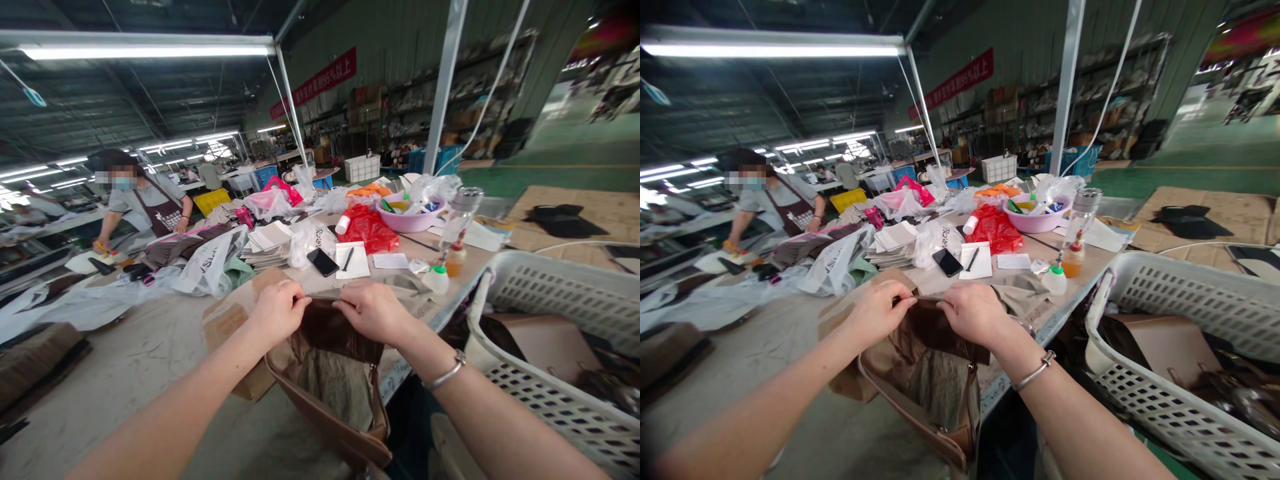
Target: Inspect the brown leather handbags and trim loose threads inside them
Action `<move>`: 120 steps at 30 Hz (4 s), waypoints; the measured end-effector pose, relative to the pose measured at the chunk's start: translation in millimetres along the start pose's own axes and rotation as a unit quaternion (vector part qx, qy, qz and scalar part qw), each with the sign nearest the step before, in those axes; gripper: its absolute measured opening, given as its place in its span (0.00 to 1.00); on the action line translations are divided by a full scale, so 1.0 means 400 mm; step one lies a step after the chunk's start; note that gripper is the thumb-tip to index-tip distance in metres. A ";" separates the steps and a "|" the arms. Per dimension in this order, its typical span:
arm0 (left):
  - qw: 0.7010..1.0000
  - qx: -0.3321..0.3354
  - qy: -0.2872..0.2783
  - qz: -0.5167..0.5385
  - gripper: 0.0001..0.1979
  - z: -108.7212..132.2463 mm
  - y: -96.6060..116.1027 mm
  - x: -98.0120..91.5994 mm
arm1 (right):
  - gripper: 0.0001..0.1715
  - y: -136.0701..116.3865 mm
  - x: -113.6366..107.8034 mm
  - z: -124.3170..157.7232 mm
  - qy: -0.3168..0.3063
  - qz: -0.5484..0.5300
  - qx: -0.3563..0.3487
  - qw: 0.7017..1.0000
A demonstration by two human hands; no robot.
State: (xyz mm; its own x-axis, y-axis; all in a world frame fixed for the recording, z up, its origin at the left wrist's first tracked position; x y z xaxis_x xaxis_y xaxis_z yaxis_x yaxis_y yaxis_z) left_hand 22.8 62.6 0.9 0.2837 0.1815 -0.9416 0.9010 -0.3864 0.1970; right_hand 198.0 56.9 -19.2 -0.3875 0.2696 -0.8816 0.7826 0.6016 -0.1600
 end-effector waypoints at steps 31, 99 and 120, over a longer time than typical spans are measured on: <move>0.993 0.030 0.026 -0.110 0.17 0.066 -0.013 -0.065 | 0.20 -0.060 0.008 -0.053 -0.058 0.049 0.037 0.996; 0.995 -0.055 0.071 0.039 0.09 0.048 -0.066 -0.027 | 0.19 -0.115 0.043 -0.142 -0.109 0.062 0.030 0.992; 0.957 -0.151 0.173 0.176 0.26 0.110 -0.062 -0.093 | 0.20 -0.118 0.043 -0.186 -0.176 0.038 -0.043 0.983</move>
State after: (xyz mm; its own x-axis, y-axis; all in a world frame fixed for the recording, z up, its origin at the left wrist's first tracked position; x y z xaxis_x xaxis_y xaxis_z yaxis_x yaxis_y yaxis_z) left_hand -24.3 25.8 19.0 0.6315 0.3966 -0.6663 0.7688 -0.2088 0.6044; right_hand 118.1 89.2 6.3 -0.1256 0.0493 -0.9908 0.7525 0.6556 -0.0628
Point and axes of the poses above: each hand's wrist, its own z-axis away from the middle knuckle, its own x-axis out of the palm, y = z × x, the point moved 4 cm from there along -z, towards the middle knuckle, and after that the axes turned 2 degrees about z, right-handed, at the moved point
